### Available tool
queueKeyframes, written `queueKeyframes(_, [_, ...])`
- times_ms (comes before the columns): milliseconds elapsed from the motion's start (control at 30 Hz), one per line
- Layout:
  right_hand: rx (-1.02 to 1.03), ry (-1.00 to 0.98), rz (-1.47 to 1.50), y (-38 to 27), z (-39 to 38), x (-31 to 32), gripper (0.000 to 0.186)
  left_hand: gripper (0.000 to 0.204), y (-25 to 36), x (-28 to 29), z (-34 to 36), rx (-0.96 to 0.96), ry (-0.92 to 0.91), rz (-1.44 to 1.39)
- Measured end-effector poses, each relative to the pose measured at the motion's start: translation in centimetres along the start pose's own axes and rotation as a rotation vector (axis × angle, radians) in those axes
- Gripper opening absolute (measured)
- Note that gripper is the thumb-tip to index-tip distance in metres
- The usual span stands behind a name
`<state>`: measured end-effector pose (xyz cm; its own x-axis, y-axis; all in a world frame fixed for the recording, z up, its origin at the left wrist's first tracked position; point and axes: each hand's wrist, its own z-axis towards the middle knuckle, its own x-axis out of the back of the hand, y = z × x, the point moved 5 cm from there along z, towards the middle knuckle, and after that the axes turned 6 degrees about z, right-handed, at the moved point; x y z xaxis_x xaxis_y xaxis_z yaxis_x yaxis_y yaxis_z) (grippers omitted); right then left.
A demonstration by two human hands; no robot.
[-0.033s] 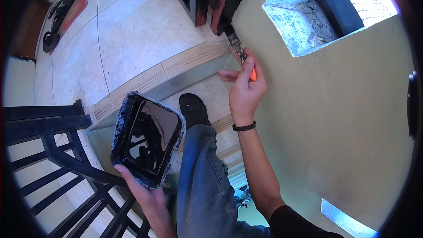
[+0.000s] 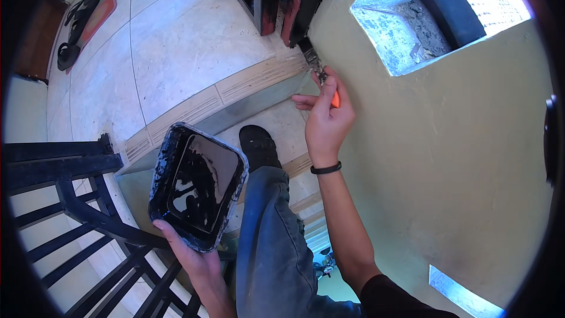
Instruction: The person paints a metal gate by dipping a paintbrush into a container of paint and applying paint onto the gate.
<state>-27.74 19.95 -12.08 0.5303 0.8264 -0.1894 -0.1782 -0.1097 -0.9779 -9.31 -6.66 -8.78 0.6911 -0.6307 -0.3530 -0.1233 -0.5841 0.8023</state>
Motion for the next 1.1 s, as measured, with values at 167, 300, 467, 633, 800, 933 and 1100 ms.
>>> queueKeyframes(167, [0.086, -0.050, -0.110, -1.9, 1.3, -0.5, 0.034, 0.070, -0.2, -0.2, -0.1, 0.001, 0.012, -0.003])
queueKeyframes(300, [0.068, -0.081, -0.198, -1.2, 0.2, 0.2, 0.034, 0.071, -0.2, 0.1, -0.1, 0.007, 0.029, -0.004])
queueKeyframes(467, [0.080, -0.089, -0.174, -2.4, 1.3, -0.7, 0.034, 0.072, -0.4, 0.3, -0.2, 0.017, 0.011, 0.009])
queueKeyframes(633, [0.060, -0.067, -0.127, -1.3, 0.0, 0.2, 0.036, 0.073, -0.5, 0.8, -0.4, 0.021, 0.034, 0.003])
queueKeyframes(800, [-0.087, -0.072, 0.023, 0.8, 0.4, -0.8, 0.037, 0.073, -0.8, 1.3, -0.7, 0.028, 0.030, 0.009])
queueKeyframes(933, [-0.077, -0.081, 0.037, 0.0, -0.9, -0.8, 0.038, 0.073, -0.6, 0.9, -0.9, 0.028, 0.069, 0.022])
queueKeyframes(1100, [-0.095, -0.010, 0.005, 0.4, 0.7, -0.8, 0.041, 0.072, -0.8, 1.0, -1.1, 0.033, 0.067, 0.007])
